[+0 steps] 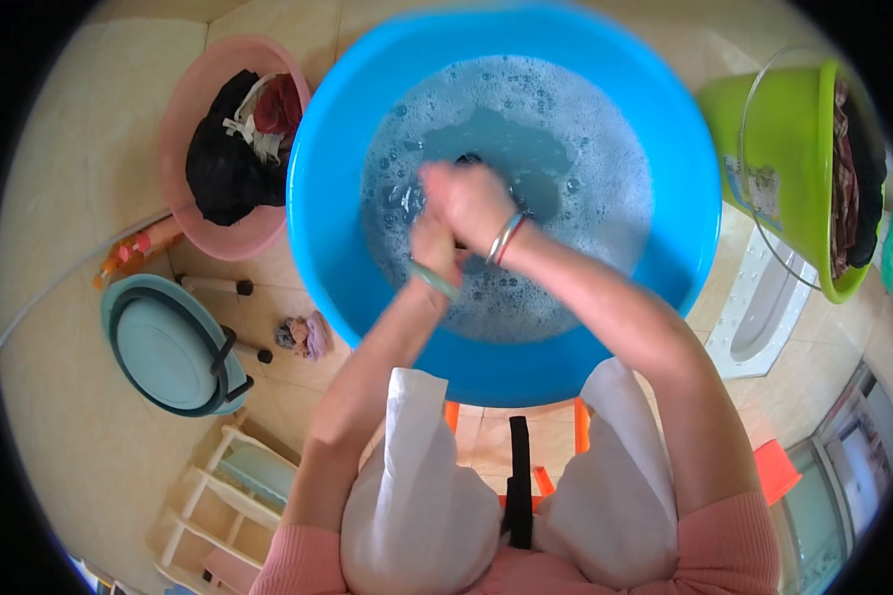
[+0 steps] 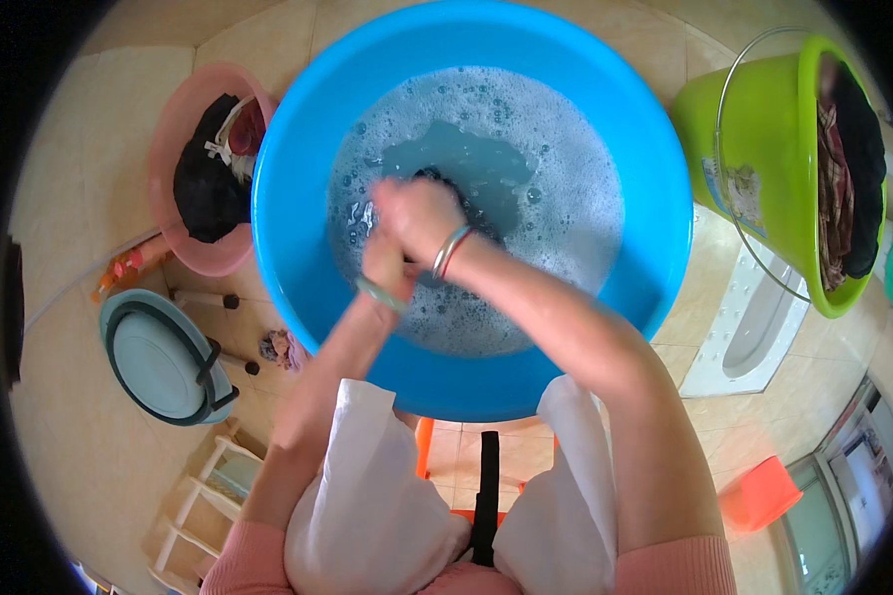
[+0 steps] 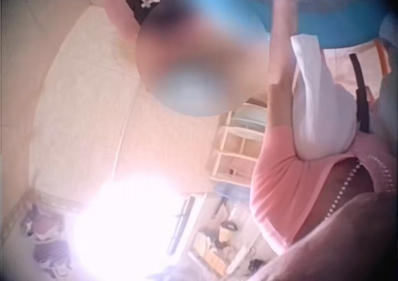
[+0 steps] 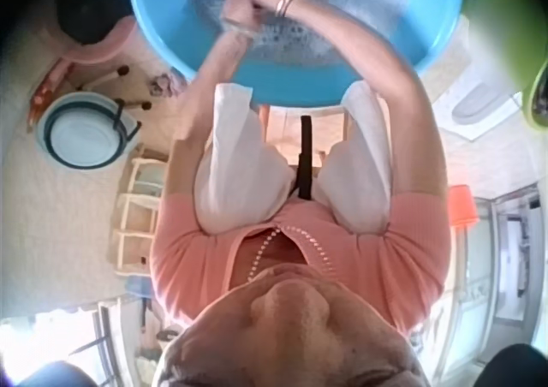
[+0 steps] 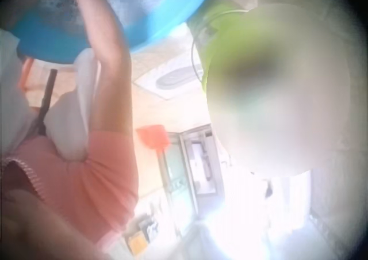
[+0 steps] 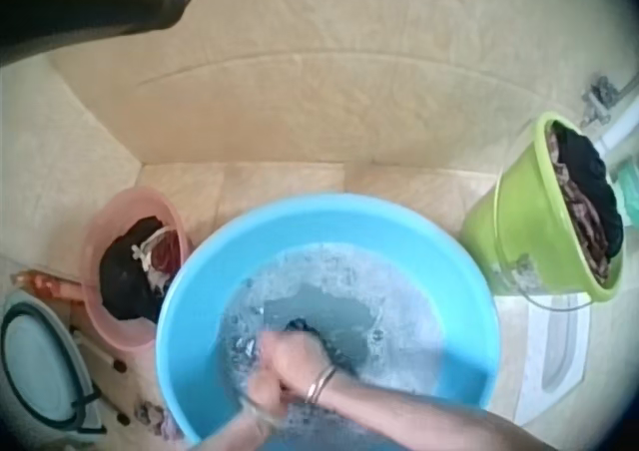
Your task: The person hand washes various pieces of clothing in a blue basin filled with soapy water. They scrub and rinse items individually, including a grey cloth, a black garment, and a red garment, before placing them into a pink basin. Finally, the person pours the soapy water from the blue basin into a squat toilet.
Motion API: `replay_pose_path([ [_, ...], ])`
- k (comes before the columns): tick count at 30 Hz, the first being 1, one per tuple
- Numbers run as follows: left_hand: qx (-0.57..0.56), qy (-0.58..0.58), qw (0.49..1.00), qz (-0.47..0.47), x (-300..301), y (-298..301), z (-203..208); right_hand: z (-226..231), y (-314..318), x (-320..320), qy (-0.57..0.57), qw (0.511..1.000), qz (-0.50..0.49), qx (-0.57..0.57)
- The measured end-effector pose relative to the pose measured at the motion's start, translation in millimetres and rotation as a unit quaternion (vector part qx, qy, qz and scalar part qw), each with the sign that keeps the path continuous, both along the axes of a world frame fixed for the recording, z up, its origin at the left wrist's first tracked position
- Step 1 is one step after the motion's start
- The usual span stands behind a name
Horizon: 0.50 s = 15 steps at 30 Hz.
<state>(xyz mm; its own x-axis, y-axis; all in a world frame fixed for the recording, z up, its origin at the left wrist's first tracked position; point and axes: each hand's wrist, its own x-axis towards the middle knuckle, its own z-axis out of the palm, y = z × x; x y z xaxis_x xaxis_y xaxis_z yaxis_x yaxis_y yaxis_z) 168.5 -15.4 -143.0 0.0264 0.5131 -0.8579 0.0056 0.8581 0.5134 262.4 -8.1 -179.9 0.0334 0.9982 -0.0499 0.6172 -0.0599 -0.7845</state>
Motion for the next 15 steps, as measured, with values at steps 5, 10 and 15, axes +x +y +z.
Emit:
replay_pose_path([
  [5, -0.059, -0.066, 0.996, 0.034, 2.9, 2.2, -7.8, -3.0, -7.1, 10.4, -0.007, 0.996, -0.081, -0.042],
  [10, 0.081, -0.134, 0.988, 0.01, -27.0, -7.9, -18.6, 36.3, -29.9, -38.0, 0.064, 0.99, -0.023, 0.12],
  [15, -0.033, -0.01, 0.999, -0.018, -4.0, -6.8, 11.9, -10.3, -24.3, 25.0, -0.037, 0.993, -0.102, -0.056],
])
